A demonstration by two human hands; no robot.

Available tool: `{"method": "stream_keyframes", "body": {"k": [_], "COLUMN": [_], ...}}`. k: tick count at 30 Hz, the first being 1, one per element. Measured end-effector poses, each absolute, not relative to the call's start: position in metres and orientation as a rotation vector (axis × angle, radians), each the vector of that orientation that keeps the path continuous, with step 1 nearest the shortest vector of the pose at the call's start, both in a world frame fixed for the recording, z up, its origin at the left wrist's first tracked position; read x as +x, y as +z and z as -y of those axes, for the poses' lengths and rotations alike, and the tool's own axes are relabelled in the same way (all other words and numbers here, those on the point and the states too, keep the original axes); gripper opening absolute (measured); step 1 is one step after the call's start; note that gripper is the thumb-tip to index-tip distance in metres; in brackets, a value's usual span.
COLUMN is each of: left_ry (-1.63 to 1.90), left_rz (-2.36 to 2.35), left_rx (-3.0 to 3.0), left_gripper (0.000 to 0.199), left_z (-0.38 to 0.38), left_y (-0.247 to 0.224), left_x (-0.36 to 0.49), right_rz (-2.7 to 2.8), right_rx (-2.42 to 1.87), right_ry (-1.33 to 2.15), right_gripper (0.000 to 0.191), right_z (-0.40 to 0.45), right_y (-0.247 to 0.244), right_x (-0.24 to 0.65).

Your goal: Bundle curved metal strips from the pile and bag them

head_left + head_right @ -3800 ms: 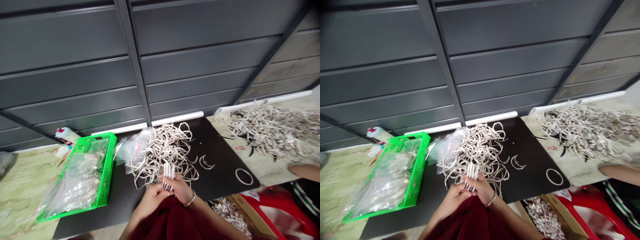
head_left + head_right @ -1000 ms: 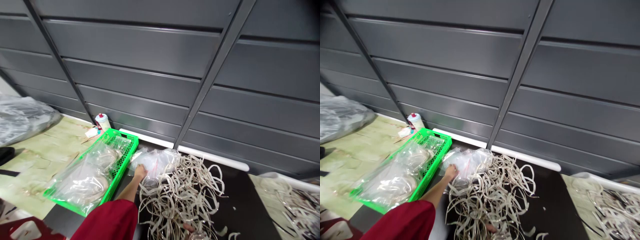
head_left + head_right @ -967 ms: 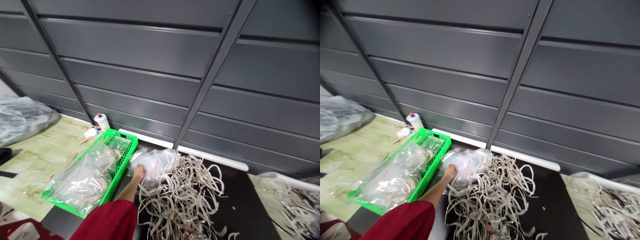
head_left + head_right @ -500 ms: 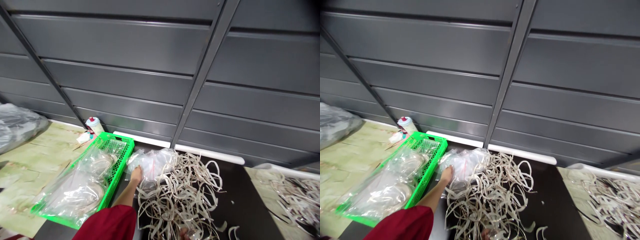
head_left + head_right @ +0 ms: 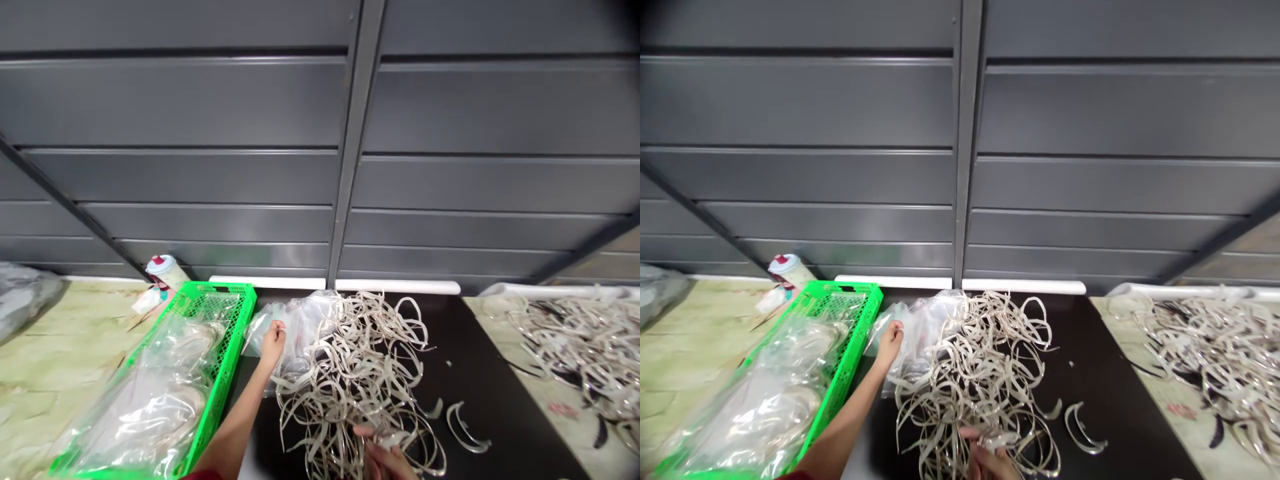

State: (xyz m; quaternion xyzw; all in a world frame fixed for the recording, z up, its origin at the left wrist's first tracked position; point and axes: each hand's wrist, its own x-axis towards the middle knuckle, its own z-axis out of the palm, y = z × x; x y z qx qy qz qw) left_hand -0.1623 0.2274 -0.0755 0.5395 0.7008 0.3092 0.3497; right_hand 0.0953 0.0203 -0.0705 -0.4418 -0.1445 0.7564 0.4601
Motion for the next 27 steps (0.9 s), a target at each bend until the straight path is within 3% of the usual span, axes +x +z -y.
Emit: {"method": "stream_keyframes", "body": {"k": [4,11,19,27], "left_ry": [0.898,0.982,0.947,0.655], "left_rz": [-1.548,-1.012,-1.043,-1.35], "left_rx": [1.368,0.879,0.933,1.671], "left_gripper": [0.005,0.021,0.025,0.018], "left_z": [-0.192,-0.122,-0.093,-0.082], "left_y": [-0.026,0.024,0.026,0.019], "left_x": [-0.14,-0.103,-0.086,-0.082], "right_rz": [0.291,0.197,0.262,0.657], "right_rx": [-0.983,-1.028,-0.838,-0.987], "right_ry": [1.902,1.743,1.741,1.644], "right_gripper": [0.036,0.037,0.03,0.035], "right_z": [-0.036,-0.059,-0.043,-0.027], "right_y": [-0.054,-0.044,-0.032,-0.032], "right_x": [0.089,0.081,0.089,0.105]}}
